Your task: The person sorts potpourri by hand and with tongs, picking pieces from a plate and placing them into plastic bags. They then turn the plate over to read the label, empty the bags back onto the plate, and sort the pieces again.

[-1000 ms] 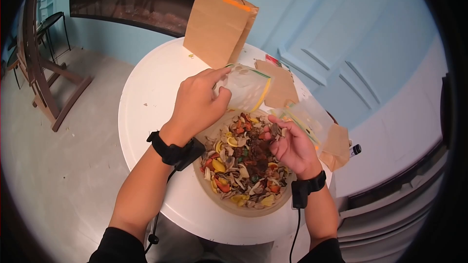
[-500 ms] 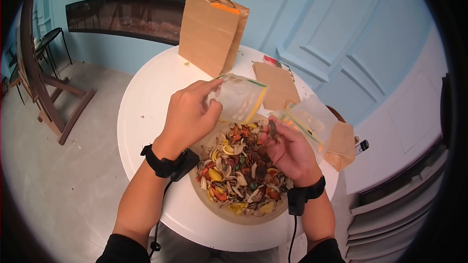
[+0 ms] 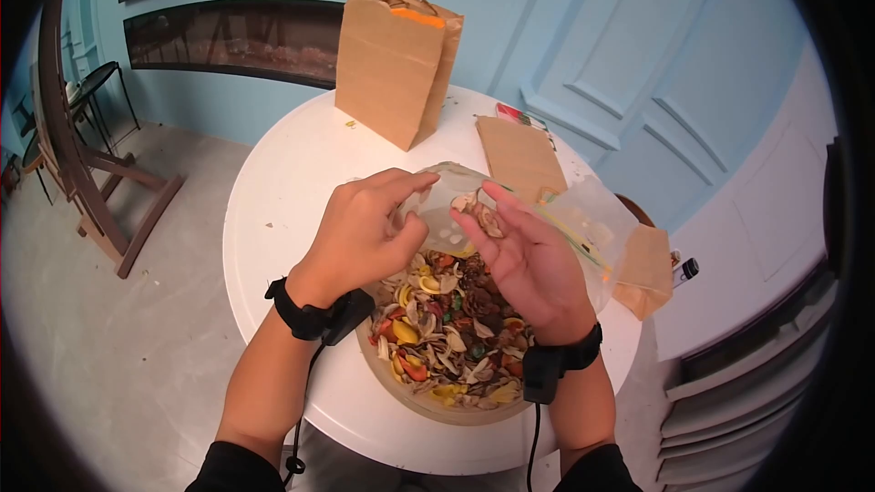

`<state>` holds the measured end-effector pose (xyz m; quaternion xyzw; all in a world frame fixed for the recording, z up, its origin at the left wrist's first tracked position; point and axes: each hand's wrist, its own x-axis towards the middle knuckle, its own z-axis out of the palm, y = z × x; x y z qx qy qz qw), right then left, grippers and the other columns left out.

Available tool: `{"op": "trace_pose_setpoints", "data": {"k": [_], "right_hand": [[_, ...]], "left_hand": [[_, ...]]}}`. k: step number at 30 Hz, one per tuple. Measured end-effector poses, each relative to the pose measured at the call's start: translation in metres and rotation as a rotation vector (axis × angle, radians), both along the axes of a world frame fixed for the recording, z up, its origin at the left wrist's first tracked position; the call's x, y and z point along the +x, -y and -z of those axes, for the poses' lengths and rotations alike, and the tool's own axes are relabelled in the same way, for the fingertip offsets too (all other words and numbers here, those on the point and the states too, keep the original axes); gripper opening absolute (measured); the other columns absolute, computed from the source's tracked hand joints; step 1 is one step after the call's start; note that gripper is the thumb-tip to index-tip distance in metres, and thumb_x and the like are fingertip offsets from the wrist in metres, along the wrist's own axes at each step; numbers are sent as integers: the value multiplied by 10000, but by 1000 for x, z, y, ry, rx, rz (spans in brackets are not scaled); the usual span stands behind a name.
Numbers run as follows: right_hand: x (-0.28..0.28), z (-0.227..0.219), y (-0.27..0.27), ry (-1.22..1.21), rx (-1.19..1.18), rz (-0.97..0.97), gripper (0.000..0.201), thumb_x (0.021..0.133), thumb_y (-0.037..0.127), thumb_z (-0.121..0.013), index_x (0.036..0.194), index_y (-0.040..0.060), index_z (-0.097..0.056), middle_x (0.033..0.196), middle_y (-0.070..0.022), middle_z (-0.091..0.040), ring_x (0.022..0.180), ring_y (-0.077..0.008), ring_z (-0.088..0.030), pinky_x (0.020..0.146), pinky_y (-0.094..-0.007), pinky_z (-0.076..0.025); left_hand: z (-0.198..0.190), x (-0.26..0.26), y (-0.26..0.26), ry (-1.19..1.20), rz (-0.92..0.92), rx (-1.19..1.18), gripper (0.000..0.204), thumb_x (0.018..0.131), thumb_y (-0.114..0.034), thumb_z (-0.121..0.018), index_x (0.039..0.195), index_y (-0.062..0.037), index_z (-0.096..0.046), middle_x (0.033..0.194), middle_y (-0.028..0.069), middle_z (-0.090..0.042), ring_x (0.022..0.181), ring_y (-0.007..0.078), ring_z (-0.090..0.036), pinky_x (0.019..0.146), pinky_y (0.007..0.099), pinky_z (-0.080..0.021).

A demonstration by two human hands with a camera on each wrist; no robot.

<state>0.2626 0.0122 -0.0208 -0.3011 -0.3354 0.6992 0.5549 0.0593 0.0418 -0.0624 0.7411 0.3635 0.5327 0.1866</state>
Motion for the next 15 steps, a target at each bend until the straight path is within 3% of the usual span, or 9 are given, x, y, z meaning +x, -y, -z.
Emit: {"op": "trace_pose_setpoints", "data": {"k": [3, 6, 9, 12, 15], "right_hand": [[11, 3, -4, -76, -39, -120, 493, 1037, 132, -523, 1468, -50, -367, 1288, -133, -545, 1239, -227, -544, 1104, -418, -453], [10, 1, -1, -74, -40, -117, 500, 1033, 169, -540, 1463, -40, -390, 1274, -121, -543, 1228, -219, -526, 1110, -443, -430], [17, 1, 3, -26, 25, -97, 482, 1031, 151, -541, 1456, -36, -412, 1362, -121, -513, 1296, -212, -476, 1129, -440, -405], [17, -3, 8, 191, 176, -25, 426, 1035, 161, -544, 1409, -33, -484, 1386, -131, -538, 1258, -216, -531, 1065, -438, -475], [23, -11, 16, 583, 314, 67, 349, 1026, 202, -581, 1316, 9, -610, 1231, -123, -666, 1114, -180, -640, 901, -417, -561]], "left_hand": [[1, 0, -1, -3, -6, 8, 423, 774, -51, -565, 1168, 20, -701, 911, 139, -718, 617, 177, -599, 595, 280, -490], [1, 0, -1, -10, -16, 12, 424, 775, -46, -564, 1172, 18, -700, 927, 136, -721, 614, 167, -591, 590, 278, -485], [2, -1, -3, 9, -32, 26, 422, 779, -43, -563, 1174, 21, -698, 954, 132, -725, 612, 156, -582, 590, 277, -481], [2, 0, -2, 45, -62, 16, 423, 783, -43, -565, 1179, 28, -695, 974, 130, -726, 616, 146, -577, 595, 275, -481], [1, -1, -2, 72, -102, 6, 432, 784, -45, -571, 1191, 34, -690, 979, 131, -725, 616, 135, -565, 599, 272, -476]]}}
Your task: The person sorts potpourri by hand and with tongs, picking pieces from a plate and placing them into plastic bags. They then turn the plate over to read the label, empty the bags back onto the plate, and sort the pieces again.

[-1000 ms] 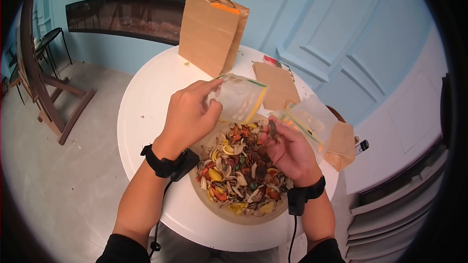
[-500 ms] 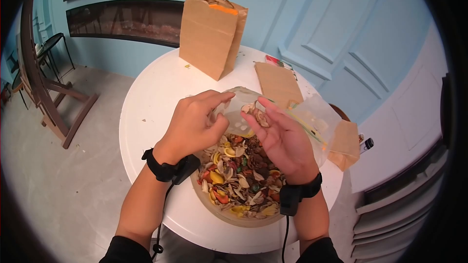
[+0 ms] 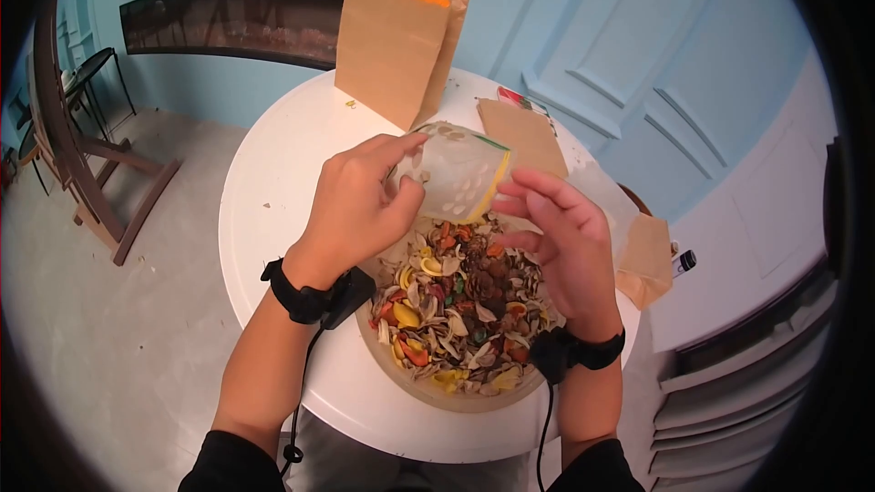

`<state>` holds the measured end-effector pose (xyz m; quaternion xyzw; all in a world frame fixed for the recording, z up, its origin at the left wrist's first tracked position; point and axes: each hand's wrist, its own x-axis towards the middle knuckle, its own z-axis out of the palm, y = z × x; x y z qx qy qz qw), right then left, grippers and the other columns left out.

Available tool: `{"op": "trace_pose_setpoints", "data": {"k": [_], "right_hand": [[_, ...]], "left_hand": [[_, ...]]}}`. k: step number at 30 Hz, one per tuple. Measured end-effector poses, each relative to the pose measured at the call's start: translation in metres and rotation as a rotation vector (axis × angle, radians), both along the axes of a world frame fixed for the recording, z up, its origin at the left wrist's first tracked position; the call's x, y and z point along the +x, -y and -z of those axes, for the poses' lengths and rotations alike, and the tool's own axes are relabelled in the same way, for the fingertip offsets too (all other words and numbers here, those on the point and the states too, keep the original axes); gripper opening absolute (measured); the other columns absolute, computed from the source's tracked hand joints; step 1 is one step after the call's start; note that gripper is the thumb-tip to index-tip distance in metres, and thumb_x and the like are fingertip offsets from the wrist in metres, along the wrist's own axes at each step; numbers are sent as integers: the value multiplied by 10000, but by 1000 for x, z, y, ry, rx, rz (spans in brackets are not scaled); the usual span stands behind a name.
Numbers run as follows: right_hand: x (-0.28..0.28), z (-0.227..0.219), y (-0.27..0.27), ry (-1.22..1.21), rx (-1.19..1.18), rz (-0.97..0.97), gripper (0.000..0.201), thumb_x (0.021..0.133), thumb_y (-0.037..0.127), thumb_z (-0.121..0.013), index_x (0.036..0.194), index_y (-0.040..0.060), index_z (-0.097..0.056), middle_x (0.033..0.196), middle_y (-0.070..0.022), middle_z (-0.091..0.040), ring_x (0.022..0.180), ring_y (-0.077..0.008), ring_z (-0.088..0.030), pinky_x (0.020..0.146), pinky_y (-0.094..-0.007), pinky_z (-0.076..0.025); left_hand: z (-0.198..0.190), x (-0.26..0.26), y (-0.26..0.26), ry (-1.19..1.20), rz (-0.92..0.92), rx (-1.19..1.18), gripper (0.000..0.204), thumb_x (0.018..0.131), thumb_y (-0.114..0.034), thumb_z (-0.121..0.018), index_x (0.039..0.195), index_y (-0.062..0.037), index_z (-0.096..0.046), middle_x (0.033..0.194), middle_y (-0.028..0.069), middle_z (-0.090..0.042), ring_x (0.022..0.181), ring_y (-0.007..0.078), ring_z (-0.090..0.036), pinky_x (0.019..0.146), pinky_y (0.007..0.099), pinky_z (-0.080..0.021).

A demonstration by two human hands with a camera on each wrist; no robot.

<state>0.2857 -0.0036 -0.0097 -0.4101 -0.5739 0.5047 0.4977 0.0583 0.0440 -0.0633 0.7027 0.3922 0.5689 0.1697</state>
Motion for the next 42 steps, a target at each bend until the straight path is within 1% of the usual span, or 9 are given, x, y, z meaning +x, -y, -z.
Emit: {"op": "trace_pose_setpoints", "data": {"k": [3, 6, 7, 13, 16, 19, 22, 31, 42], "right_hand": [[5, 2, 17, 820, 171, 104, 256, 973, 246, -662, 1145, 63, -714, 966, -83, -736, 895, -194, -713, 726, -397, -572], [17, 19, 30, 1184, 96, -71, 217, 900, 277, -738, 1013, 92, -738, 877, -68, -729, 827, -237, -707, 696, -381, -541], [22, 26, 36, 1254, 206, -73, 211, 866, 290, -759, 947, 97, -732, 923, -64, -722, 833, -284, -690, 706, -376, -537], [35, 29, 42, 1192, 208, -116, 168, 872, 289, -752, 935, 134, -744, 929, -42, -675, 866, -266, -675, 730, -374, -536], [44, 41, 40, 1123, 290, -149, 151, 863, 272, -760, 926, 136, -742, 925, -40, -663, 871, -266, -664, 734, -372, -533], [53, 52, 38, 1030, 398, -147, 133, 852, 209, -781, 935, 110, -751, 919, -47, -673, 905, -222, -664, 656, -330, -534], [56, 51, 36, 871, 306, -127, 119, 873, 172, -764, 944, 79, -741, 967, -66, -705, 837, -187, -679, 631, -309, -531], [61, 47, 25, 510, -6, 105, 172, 921, 175, -749, 970, 10, -733, 747, 8, -706, 650, -28, -571, 599, -201, -464], [77, 55, 21, 405, -36, 115, 277, 945, 224, -718, 1087, -14, -738, 788, -19, -723, 680, -50, -620, 633, -220, -511]], "left_hand": [[-1, -1, 0, 23, -20, -26, 444, 782, -49, -581, 1205, 35, -685, 979, 130, -725, 611, 122, -544, 598, 266, -464], [-2, 1, 1, 15, -23, -30, 448, 781, -43, -586, 1211, 35, -684, 976, 126, -723, 611, 113, -526, 598, 258, -451], [-2, 2, 1, 9, -24, -25, 448, 781, -40, -586, 1212, 35, -684, 975, 124, -723, 613, 111, -521, 598, 255, -447], [2, 3, -2, 4, -25, -44, 433, 803, -9, -565, 1217, 20, -690, 996, 96, -725, 672, 81, -529, 635, 236, -461], [4, 3, -6, -4, -55, -34, 418, 795, -48, -587, 1194, 10, -699, 986, 123, -731, 579, 132, -575, 594, 270, -487], [2, 4, -2, -21, -64, -74, 425, 788, -43, -580, 1192, 4, -703, 991, 111, -733, 582, 120, -548, 592, 261, -471], [0, 3, -1, -36, -82, -96, 427, 784, -39, -578, 1191, 2, -703, 989, 112, -733, 601, 124, -555, 598, 261, -470], [-4, 1, 2, -75, -96, -84, 424, 783, -17, -579, 1191, 33, -683, 1000, 148, -732, 688, 179, -627, 668, 277, -506], [1, -2, 1, -88, -134, 13, 394, 798, -10, -597, 1181, 19, -682, 991, 157, -725, 670, 201, -667, 626, 302, -534]]}}
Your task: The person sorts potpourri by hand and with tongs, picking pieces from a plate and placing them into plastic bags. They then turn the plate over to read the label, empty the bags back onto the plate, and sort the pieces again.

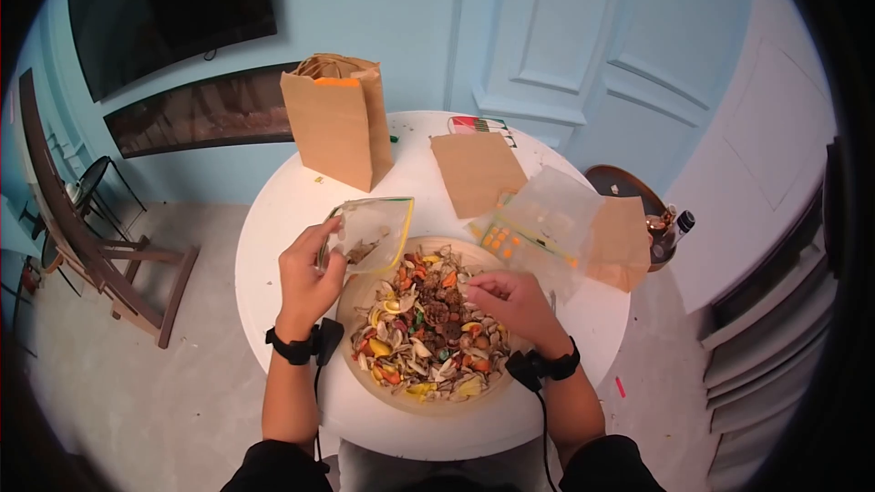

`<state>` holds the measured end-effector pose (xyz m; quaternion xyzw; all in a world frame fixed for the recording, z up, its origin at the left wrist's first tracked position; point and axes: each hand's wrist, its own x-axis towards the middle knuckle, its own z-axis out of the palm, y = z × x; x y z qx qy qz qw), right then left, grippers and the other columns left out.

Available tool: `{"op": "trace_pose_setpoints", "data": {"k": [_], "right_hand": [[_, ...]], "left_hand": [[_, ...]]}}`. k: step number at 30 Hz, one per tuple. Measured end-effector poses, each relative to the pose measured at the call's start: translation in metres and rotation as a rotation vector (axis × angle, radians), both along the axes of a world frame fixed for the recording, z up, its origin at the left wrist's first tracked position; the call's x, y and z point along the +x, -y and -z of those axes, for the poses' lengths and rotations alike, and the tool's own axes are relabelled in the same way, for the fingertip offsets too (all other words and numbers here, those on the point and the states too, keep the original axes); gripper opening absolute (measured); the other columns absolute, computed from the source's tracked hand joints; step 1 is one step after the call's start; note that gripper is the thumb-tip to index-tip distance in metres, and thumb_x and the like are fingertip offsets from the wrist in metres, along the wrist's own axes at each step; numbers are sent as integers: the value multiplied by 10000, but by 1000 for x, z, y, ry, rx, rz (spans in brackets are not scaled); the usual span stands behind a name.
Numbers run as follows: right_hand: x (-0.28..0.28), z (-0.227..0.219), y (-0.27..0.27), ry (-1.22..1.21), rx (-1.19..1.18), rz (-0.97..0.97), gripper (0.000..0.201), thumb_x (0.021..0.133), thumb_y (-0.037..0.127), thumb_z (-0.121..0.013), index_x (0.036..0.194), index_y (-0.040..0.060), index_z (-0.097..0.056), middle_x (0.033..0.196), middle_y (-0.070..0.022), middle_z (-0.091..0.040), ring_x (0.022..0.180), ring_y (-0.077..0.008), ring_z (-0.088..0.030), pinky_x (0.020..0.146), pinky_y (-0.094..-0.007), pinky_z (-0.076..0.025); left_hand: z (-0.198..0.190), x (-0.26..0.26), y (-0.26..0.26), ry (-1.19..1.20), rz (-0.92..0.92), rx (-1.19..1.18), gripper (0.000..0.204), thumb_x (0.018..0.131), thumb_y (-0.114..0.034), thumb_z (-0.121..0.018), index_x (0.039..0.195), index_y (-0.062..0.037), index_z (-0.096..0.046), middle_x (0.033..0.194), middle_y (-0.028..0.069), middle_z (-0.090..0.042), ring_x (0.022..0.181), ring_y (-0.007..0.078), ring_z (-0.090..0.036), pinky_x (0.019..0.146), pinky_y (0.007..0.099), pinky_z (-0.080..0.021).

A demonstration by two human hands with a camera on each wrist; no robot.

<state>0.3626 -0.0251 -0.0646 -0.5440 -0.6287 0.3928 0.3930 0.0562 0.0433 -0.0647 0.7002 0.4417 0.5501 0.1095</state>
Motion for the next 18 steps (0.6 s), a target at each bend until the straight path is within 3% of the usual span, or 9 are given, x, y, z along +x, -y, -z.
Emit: {"op": "trace_pose_setpoints", "data": {"k": [3, 7, 10, 14, 15, 18], "right_hand": [[-4, -15, 5, -104, 25, -31, 290, 948, 219, -724, 1100, -27, -732, 819, -9, -716, 707, -44, -618, 640, -207, -510], [-22, -64, 25, -74, 93, -165, 264, 956, 211, -715, 1072, -24, -734, 797, -13, -710, 700, -44, -614, 640, -210, -510], [-50, -85, 22, -51, 104, -250, 260, 961, 155, -718, 1118, -52, -706, 875, -17, -724, 755, -28, -635, 670, -189, -516], [-99, -91, 10, 22, 223, -324, 340, 941, 191, -738, 1170, -54, -682, 868, -55, -742, 717, -27, -616, 625, -215, -493], [-108, -81, 4, 133, 402, -300, 342, 935, 190, -736, 1175, -47, -683, 872, -82, -753, 676, -29, -601, 607, -225, -485], [-110, -85, 19, 86, 444, -226, 301, 932, 231, -709, 1104, -16, -718, 905, -169, -756, 666, -187, -694, 628, -306, -533]], "left_hand": [[-15, 0, 13, -228, -101, 169, 370, 812, -23, -628, 1179, -16, -678, 964, 140, -714, 585, 249, -672, 552, 343, -548], [-38, -2, 47, -250, -101, 129, 375, 810, -24, -635, 1182, -13, -679, 990, 123, -716, 548, 238, -659, 553, 339, -549], [-53, -3, 76, -304, -152, 125, 372, 807, -28, -639, 1177, -8, -682, 993, 118, -715, 548, 240, -656, 548, 341, -545], [-62, -4, 116, -298, -198, 43, 389, 813, -18, -625, 1199, 8, -674, 988, 154, -710, 623, 268, -676, 570, 346, -542], [-62, -6, 124, -286, -237, 33, 390, 814, -17, -625, 1201, 6, -674, 993, 156, -709, 630, 267, -675, 572, 342, -539], [-59, -16, 144, -239, -334, 25, 394, 817, -15, -624, 1208, 1, -672, 1010, 165, -707, 644, 265, -669, 579, 333, -533]]}}
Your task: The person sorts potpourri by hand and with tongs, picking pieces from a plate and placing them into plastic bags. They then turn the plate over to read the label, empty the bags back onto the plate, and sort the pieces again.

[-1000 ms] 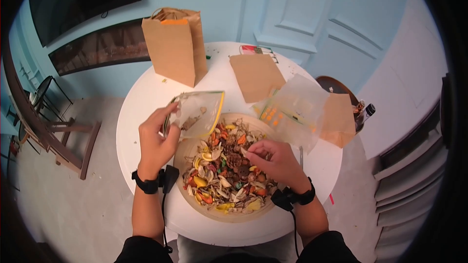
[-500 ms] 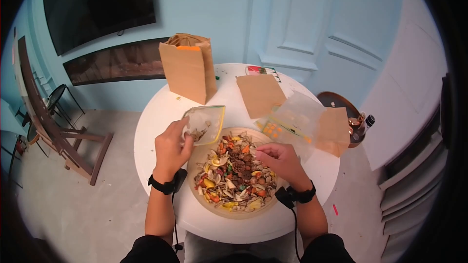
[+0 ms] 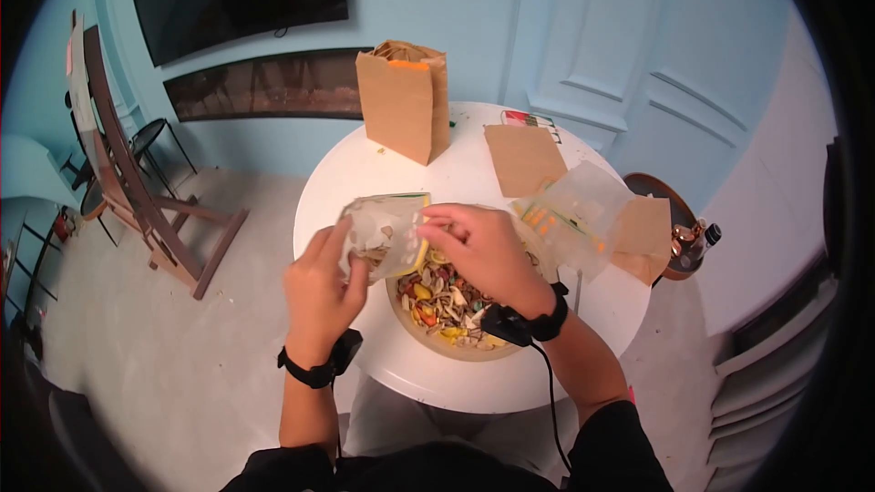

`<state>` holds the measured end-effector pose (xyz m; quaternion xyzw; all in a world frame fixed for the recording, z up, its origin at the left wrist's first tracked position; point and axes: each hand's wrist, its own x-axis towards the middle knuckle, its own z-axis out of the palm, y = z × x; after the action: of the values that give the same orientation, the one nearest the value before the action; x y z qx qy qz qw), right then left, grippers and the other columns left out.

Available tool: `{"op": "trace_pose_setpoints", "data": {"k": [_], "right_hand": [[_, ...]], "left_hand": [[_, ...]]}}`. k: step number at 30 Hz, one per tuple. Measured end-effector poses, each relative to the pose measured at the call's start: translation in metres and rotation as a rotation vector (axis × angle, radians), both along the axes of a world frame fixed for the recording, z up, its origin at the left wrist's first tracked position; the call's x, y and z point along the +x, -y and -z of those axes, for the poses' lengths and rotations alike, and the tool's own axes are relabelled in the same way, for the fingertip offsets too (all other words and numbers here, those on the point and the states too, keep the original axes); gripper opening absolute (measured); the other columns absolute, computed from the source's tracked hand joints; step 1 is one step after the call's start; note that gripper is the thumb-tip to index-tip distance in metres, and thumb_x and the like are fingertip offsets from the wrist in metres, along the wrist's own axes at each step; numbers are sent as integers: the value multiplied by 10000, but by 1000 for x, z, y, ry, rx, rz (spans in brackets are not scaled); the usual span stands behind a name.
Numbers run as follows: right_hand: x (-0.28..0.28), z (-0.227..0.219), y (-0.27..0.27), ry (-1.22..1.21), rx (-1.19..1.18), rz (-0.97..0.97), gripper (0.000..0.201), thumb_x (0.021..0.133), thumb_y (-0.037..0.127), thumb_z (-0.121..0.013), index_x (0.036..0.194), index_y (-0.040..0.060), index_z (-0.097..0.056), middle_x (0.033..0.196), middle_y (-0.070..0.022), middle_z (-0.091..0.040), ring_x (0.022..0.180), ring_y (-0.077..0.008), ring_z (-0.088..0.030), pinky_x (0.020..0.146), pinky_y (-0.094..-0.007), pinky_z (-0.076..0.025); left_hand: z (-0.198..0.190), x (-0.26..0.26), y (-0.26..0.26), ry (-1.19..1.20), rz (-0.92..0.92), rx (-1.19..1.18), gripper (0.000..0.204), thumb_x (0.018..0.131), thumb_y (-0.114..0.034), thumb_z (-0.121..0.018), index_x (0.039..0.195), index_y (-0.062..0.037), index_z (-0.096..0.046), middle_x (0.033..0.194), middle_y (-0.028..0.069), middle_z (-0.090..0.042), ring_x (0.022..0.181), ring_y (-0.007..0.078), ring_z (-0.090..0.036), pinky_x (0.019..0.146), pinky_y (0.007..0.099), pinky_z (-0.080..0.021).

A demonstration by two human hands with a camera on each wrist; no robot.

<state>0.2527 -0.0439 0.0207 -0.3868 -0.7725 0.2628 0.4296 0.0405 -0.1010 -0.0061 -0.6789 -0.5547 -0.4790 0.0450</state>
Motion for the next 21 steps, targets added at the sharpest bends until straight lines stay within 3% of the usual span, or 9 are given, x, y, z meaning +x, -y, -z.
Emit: {"op": "trace_pose_setpoints", "data": {"k": [4, 7, 11, 16, 19, 21], "right_hand": [[43, 17, 16, 12, -196, 127, 288, 921, 252, -720, 1077, 10, -732, 895, -137, -756, 665, -197, -699, 633, -310, -535], [78, 32, 34, 322, -198, 117, 249, 911, 243, -733, 1052, 38, -743, 874, -110, -753, 656, -187, -695, 622, -303, -532], [97, 57, 60, 449, -330, 84, 242, 888, 276, -751, 1031, 80, -753, 858, -82, -736, 692, -218, -695, 633, -331, -534], [82, 82, 78, 593, -128, 43, 260, 837, 286, -779, 1039, 125, -752, 860, -54, -656, 817, -250, -663, 710, -370, -539], [71, 93, 80, 670, 34, 42, 241, 820, 292, -787, 1002, 138, -753, 878, -30, -619, 872, -242, -640, 723, -375, -543], [65, 97, 80, 710, 81, 70, 229, 807, 288, -794, 973, 136, -749, 911, -19, -601, 925, -233, -625, 732, -373, -546]], "left_hand": [[15, -15, 21, 9, -77, 43, 401, 798, -23, -653, 1198, 8, -672, 1029, 149, -708, 571, 238, -656, 558, 337, -541], [24, -18, 32, 3, -95, -20, 426, 789, -14, -649, 1214, 9, -667, 1032, 157, -706, 624, 259, -673, 595, 337, -552], [36, -12, 41, 12, -84, -50, 432, 786, -14, -652, 1218, 0, -668, 1043, 154, -704, 670, 274, -687, 607, 342, -556], [41, -4, 49, 9, -66, -44, 431, 782, -18, -664, 1213, -5, -670, 1063, 148, -701, 728, 281, -701, 619, 345, -560], [41, -3, 51, 20, -18, -31, 448, 794, 20, -652, 1242, 23, -657, 1100, 206, -699, 653, 258, -675, 616, 319, -545], [42, -2, 53, 26, -25, -37, 433, 784, -8, -667, 1217, 8, -667, 1080, 164, -700, 709, 272, -693, 608, 332, -551]]}}
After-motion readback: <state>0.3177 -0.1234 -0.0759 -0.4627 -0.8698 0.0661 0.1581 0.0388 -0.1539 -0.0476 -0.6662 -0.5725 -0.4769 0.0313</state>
